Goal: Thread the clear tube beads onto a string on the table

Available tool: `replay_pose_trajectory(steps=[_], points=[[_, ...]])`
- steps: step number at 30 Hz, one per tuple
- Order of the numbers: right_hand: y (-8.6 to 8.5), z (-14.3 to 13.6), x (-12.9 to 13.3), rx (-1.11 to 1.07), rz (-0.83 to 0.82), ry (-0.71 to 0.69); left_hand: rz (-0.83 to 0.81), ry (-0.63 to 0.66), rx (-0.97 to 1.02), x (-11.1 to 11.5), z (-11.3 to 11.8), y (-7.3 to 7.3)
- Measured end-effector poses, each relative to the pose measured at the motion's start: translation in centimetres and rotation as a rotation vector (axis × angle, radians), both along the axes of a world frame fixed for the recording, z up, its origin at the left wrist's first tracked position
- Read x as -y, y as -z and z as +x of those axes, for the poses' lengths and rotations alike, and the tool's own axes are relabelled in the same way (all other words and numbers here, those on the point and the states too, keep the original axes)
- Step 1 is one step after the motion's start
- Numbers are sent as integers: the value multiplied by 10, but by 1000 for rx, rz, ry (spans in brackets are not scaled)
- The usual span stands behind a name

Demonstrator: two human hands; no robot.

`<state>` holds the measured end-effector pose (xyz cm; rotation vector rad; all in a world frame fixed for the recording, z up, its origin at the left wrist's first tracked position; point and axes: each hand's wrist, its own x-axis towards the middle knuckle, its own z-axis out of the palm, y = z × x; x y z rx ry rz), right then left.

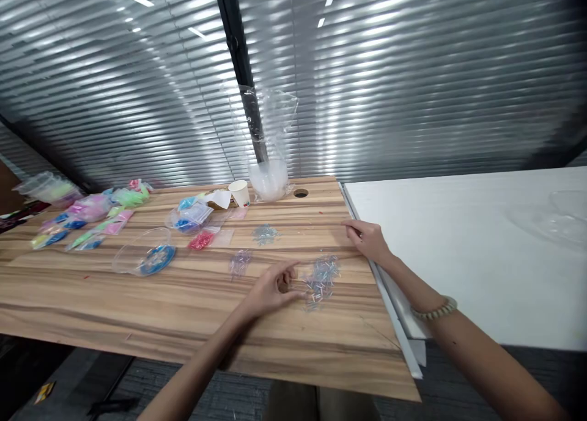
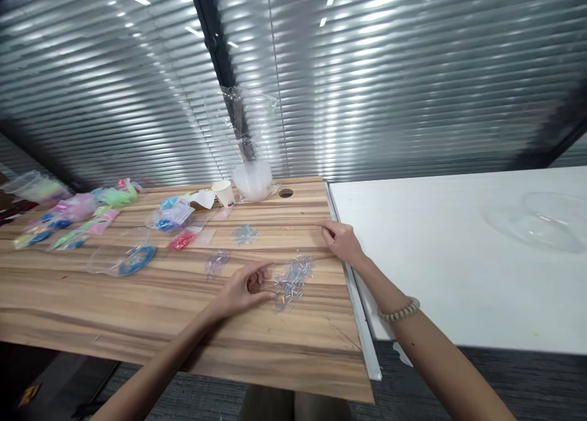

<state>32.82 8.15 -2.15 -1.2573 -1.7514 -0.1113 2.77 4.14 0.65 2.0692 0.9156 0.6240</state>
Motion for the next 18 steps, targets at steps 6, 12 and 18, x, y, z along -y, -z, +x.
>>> replay_pose_trajectory(steps=[6, 12, 18], points=[[0, -2, -1, 41, -8, -37, -144, 24, -23, -34, 12, -9], [0, -2, -1, 94, -2, -35, -141, 332, -163, -48, -15, -24], [-2, 0, -3, 114, -21, 13, -61, 592, -173, -47, -20, -27]])
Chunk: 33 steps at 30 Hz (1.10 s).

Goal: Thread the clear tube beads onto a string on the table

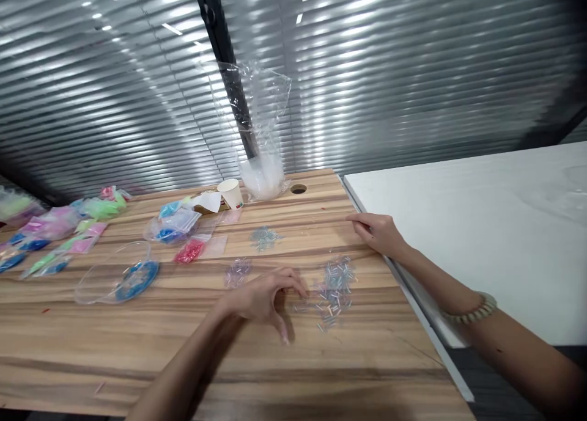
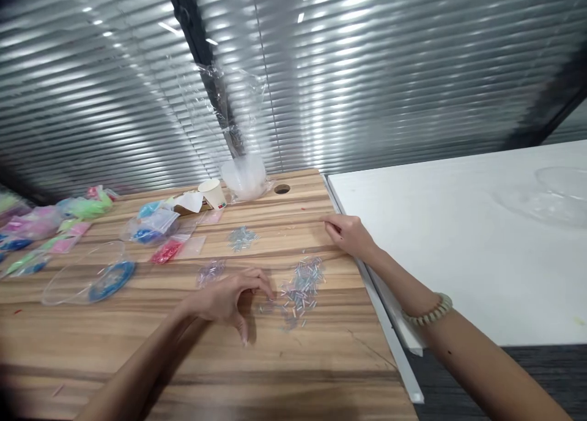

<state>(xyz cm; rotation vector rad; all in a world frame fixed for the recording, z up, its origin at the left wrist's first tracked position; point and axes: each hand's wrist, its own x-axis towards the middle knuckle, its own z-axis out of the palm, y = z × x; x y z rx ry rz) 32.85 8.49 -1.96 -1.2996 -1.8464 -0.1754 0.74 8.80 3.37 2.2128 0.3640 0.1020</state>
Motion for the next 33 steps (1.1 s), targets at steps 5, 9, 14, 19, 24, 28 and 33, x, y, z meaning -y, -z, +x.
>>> replay_pose_trajectory(steps=[5, 9, 14, 19, 24, 28, 33], points=[[-1, 0, 1, 18, -1, -3, 12, -76, -21, -1, 2, 7], [-1, -1, 3, 18, -36, 0, -5, -117, -46, -4, -1, 9], [-1, -2, 4, 10, -75, -19, -54, -99, -22, -6, -2, 5], [0, -1, 6, 5, -63, -26, -92, -103, -15, -4, -1, 2], [-1, -1, 8, -16, -61, -4, -121, -77, 19, -3, -1, 5], [-1, -1, 7, -18, -82, 10, -140, -72, 31, -4, -1, 7], [0, 0, 5, 5, -87, 3, -140, -41, 14, -2, 2, 2]])
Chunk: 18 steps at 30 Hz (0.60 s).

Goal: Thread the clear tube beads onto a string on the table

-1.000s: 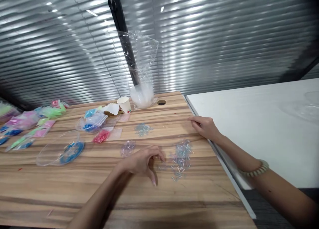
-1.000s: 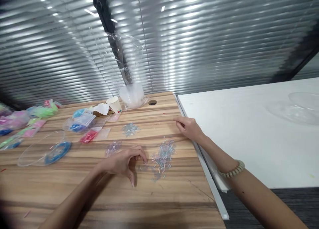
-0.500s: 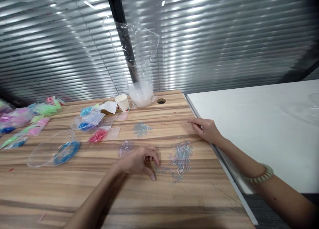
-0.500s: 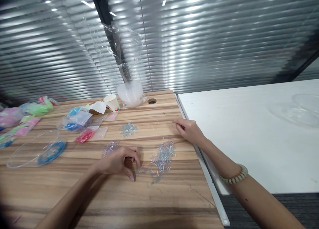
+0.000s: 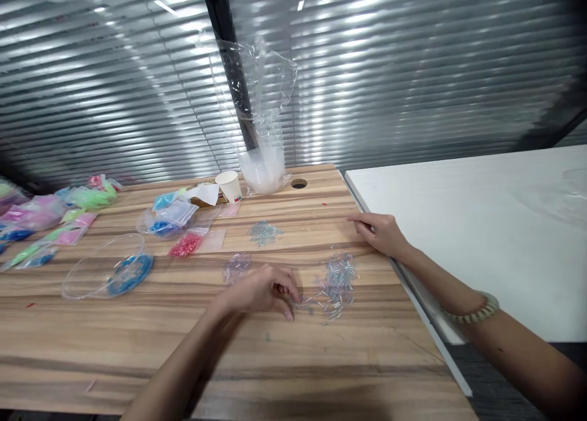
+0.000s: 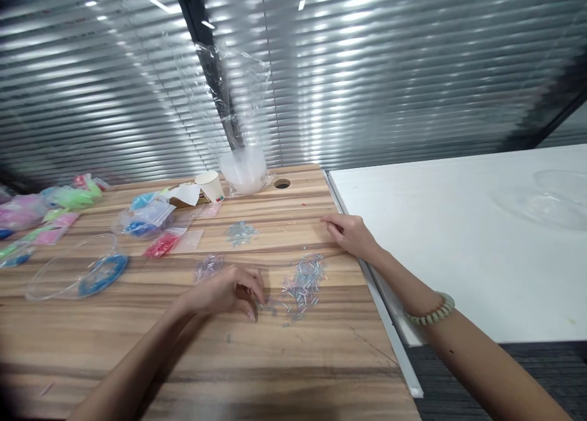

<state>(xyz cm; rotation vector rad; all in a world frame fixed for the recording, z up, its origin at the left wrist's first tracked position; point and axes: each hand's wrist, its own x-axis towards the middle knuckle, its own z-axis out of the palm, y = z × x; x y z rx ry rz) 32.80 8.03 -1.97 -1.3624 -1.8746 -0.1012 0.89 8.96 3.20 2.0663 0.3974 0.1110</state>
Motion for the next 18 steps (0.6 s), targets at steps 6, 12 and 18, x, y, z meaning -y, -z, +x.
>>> replay_pose_trajectory(steps=[6, 12, 18], points=[[-1, 3, 0, 17, -4, 34, -14, 21, 3, 1, 3, -2], [-2, 2, -1, 41, 17, -7, 8, 111, -136, -5, -12, -14], [2, -1, -1, 47, 33, -53, 39, 192, -206, 0, -23, -19]])
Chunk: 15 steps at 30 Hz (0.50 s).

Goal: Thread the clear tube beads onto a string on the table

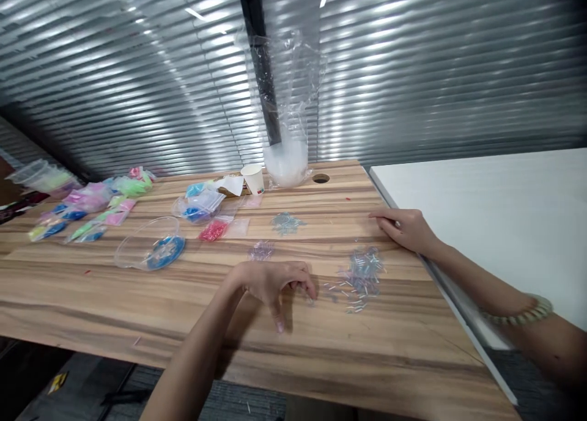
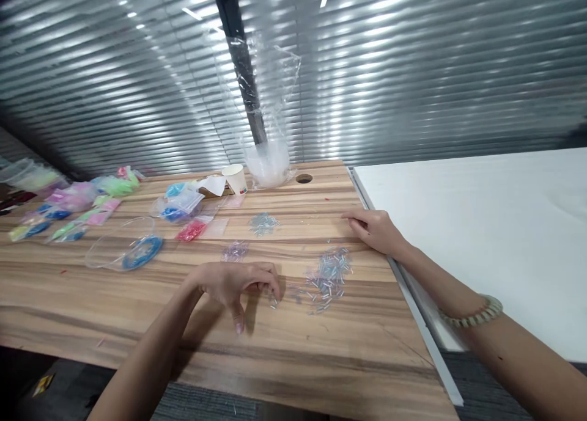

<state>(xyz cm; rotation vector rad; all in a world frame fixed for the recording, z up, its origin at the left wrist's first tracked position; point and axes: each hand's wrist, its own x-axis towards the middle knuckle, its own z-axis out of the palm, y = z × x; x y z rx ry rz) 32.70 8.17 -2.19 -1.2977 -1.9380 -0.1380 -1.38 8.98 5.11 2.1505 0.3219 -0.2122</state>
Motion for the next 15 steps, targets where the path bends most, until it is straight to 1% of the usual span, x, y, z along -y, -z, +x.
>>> replay_pose_trajectory(steps=[4, 7, 9, 12, 13, 15], points=[[4, 0, 4, -13, 0, 7, 1, -50, 43, 0, 4, 11], [5, 1, 5, -14, 10, 6, -30, -71, 106, -3, 9, 19], [4, 1, 4, -17, 16, 13, -66, -100, 139, -5, 11, 21], [2, 2, 2, -7, 21, 21, -110, -151, 131, -5, 10, 17], [2, 2, 2, -1, 20, 21, -111, -142, 111, -4, 9, 13], [1, 2, 1, 6, 12, 19, -90, -67, 62, -2, 5, 4]])
